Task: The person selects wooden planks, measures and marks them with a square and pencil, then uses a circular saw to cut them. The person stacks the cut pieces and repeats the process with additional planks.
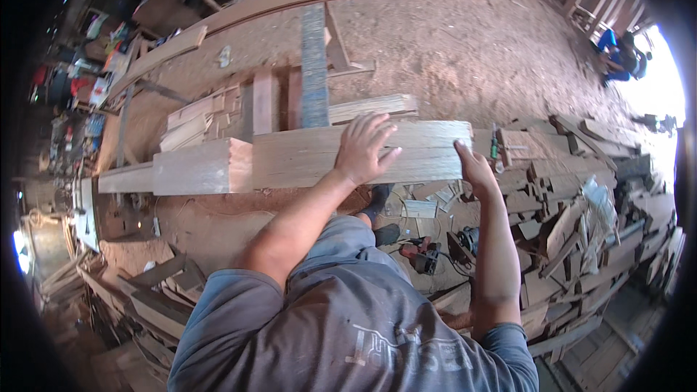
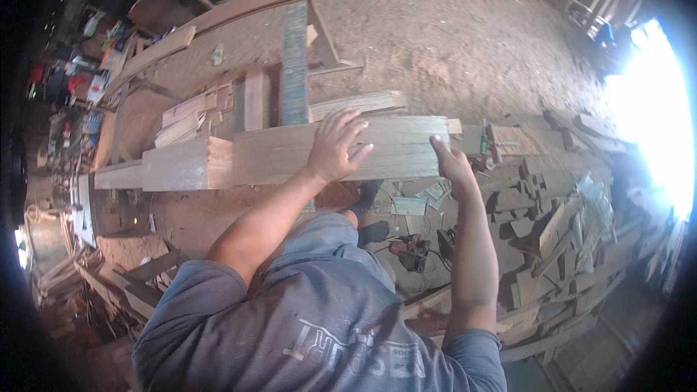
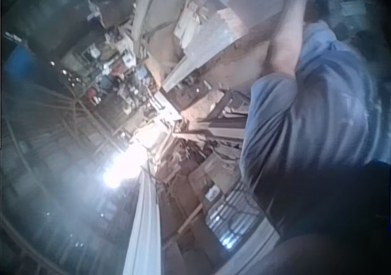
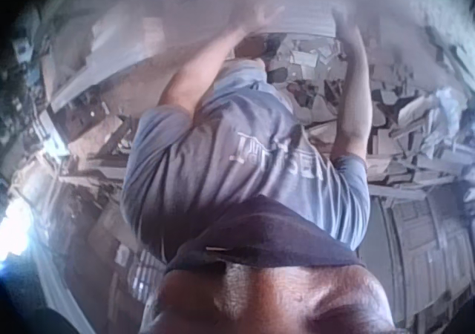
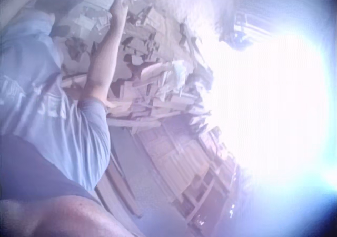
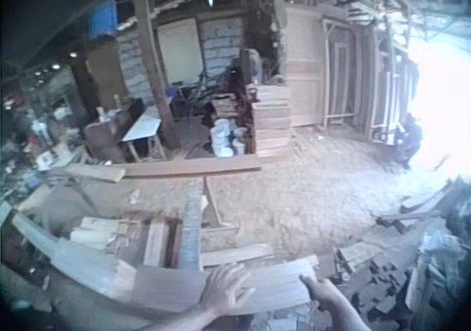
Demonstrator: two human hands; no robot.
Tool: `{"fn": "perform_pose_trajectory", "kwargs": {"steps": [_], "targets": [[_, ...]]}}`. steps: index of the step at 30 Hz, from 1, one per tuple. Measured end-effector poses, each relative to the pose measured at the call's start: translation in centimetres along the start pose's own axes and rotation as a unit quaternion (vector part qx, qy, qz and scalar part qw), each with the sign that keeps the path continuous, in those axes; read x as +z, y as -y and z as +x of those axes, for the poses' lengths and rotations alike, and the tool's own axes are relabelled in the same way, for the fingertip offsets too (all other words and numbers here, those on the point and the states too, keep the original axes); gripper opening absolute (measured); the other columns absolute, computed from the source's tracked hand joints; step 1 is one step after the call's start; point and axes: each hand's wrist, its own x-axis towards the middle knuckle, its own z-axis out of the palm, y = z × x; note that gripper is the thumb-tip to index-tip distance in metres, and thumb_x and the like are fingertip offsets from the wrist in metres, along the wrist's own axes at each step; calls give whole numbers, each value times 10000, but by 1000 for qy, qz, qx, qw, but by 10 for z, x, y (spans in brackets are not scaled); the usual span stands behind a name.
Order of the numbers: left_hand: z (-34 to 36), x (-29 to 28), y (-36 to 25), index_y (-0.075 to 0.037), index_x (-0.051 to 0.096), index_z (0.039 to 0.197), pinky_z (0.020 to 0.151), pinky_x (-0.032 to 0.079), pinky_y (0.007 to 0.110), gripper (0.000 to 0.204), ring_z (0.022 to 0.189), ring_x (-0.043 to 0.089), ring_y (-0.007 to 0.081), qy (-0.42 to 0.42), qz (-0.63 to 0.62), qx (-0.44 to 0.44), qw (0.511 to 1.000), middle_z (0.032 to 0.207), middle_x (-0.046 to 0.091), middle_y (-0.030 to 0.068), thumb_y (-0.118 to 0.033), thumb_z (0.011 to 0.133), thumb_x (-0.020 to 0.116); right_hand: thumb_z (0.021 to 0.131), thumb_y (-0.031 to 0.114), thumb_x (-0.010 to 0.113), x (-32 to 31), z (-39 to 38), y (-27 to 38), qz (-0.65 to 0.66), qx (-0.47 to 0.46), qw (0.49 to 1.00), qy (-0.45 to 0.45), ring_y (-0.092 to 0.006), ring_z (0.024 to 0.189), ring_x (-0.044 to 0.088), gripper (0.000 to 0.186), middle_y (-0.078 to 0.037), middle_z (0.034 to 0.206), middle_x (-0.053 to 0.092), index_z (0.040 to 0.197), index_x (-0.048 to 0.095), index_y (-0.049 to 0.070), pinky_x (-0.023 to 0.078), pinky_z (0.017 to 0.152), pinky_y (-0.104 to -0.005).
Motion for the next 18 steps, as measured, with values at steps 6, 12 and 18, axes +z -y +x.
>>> {"fn": "perform_pose_trajectory", "kwargs": {"steps": [6, 12, 18], "targets": [[-39, -52, -8, -86, 741, 1272, 1189, 426, 555, 411, 1390, 593, 397, -65, 17, -81, 994, 1437, 665, 165, -314, 941, 826, 1050, 615, 703, 0, -5, 2, 43, -3, 999, 30, -75, 686, 461, 607, 54, 766, 549, 994, 720, 10, 372, 620, -287], [-114, -80, 32, -72, 707, 1329, 1196, 401, 577, 440, 1430, 533, 423, -62, 75, -243, 965, 1506, 593, 207, -284, 958, 809, 1071, 565, 706, -2, -5, -8, 42, -6, 999, 13, -60, 721, 493, 568, 38, 800, 588, 1001, 718, 2, 398, 627, -271], [-141, -78, 58, -57, 559, 1531, 1264, 339, 604, 640, 1559, 365, 513, -46, 121, -363, 923, 1650, 447, 275, -313, 995, 796, 1051, 546, 707, 1, -20, 12, -79, -52, 994, -47, -357, 1252, 722, 743, -291, 1266, 767, 1395, 673, -112, 522, 1096, -426]]}}
